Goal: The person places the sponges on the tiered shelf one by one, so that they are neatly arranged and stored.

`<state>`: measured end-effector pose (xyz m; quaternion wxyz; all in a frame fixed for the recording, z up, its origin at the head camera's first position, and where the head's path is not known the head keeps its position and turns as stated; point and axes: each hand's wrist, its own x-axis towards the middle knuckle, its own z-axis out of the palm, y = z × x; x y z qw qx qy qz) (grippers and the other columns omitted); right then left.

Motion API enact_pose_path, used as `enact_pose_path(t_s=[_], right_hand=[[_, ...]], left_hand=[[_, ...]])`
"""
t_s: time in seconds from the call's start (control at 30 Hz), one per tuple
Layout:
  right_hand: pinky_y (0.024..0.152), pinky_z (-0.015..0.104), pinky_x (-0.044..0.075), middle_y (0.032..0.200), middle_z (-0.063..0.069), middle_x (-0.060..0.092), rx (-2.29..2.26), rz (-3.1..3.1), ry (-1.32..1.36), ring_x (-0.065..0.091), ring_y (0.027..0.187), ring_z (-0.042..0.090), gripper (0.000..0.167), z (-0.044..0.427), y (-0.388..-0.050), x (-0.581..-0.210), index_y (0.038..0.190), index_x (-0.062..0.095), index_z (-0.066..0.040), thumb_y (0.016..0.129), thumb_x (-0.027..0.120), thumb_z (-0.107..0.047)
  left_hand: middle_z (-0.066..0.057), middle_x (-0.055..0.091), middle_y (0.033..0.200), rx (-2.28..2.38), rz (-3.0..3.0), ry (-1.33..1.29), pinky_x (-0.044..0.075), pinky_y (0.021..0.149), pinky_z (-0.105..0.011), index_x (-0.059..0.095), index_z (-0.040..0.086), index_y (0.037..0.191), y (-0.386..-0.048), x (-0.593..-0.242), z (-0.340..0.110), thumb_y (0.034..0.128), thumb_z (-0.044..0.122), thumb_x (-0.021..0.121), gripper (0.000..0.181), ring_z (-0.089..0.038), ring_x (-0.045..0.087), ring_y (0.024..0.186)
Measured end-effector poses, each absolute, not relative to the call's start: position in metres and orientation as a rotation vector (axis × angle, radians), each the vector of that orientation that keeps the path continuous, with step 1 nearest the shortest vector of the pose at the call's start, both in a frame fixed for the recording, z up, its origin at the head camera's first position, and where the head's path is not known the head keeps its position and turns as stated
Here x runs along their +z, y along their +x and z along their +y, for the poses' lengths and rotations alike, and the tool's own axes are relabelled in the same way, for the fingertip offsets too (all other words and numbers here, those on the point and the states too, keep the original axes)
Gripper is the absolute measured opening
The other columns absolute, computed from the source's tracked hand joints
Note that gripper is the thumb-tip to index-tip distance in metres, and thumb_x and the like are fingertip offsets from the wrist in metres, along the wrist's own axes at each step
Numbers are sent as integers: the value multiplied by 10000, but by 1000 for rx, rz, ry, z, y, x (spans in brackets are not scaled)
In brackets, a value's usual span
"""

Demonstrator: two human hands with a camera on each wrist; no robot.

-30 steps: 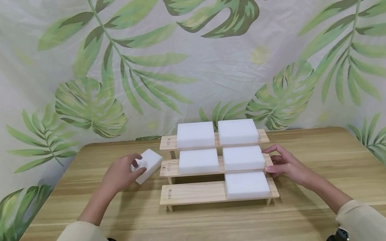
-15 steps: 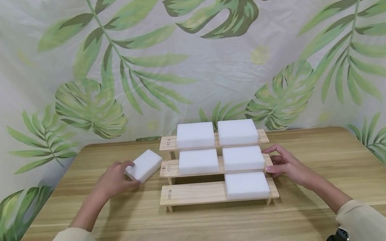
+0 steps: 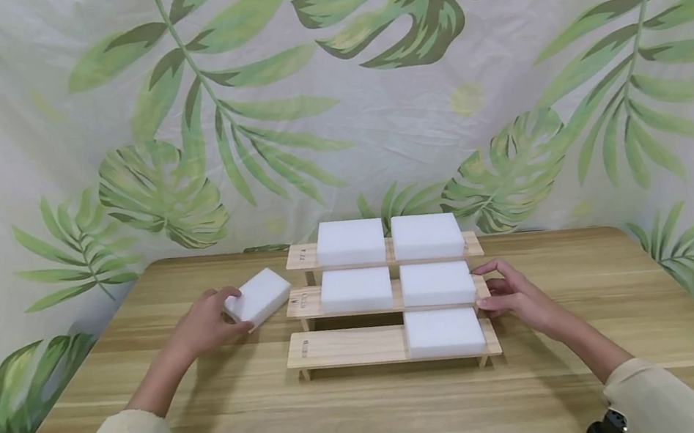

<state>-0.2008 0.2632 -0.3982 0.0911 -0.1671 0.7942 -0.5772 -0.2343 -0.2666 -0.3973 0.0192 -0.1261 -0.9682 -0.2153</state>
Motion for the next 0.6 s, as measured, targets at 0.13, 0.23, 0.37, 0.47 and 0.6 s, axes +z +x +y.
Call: enact_pose_path(t_s=[0.13, 0.23, 0.37, 0.47, 0.6], right_hand=[[857, 379, 576, 1268, 323, 602, -1714, 2354, -491, 656, 1009, 182, 516, 263, -200, -398, 1400, 346, 85, 988, 626, -52], [854, 381, 577, 1271, 330, 600, -1717, 2351, -490, 654, 1012, 192, 525, 263, -200, -398, 1404, 342, 88, 986, 626, -53], [851, 385, 579, 1281, 346, 593, -1724, 2346, -487, 656, 1014, 205, 530, 262, -201, -398, 1408, 343, 87, 984, 629, -53], [850, 390, 579, 1281, 346, 592, -1720, 2350, -483, 655, 1015, 211, 532, 262, -201, -397, 1410, 344, 85, 983, 630, -52], [849, 392, 579, 1267, 335, 602, -1714, 2361, -479, 655, 1014, 213, 530, 262, -200, -397, 1410, 349, 81, 983, 631, -56]], left_hand=[[-393, 561, 1245, -696, -2983, -384, 515, 874, -625, 541, -105, 1370, -233, -396, -270, 836, 270, 853, 723, -480, 605, 1074], [-393, 554, 1289, -709, -2959, -375, 506, 885, -640, 535, -95, 1387, -232, -394, -274, 840, 283, 849, 735, -513, 591, 1127], [-345, 594, 1234, -737, -2919, -385, 522, 829, -590, 551, -100, 1364, -230, -391, -280, 825, 279, 862, 729, -475, 606, 1068], [-328, 610, 1210, -771, -2891, -409, 530, 802, -564, 554, -118, 1347, -227, -388, -282, 817, 259, 869, 723, -462, 611, 1043], [-322, 629, 1204, -816, -2859, -423, 528, 786, -522, 553, -134, 1333, -222, -382, -284, 809, 237, 875, 718, -460, 615, 1040]])
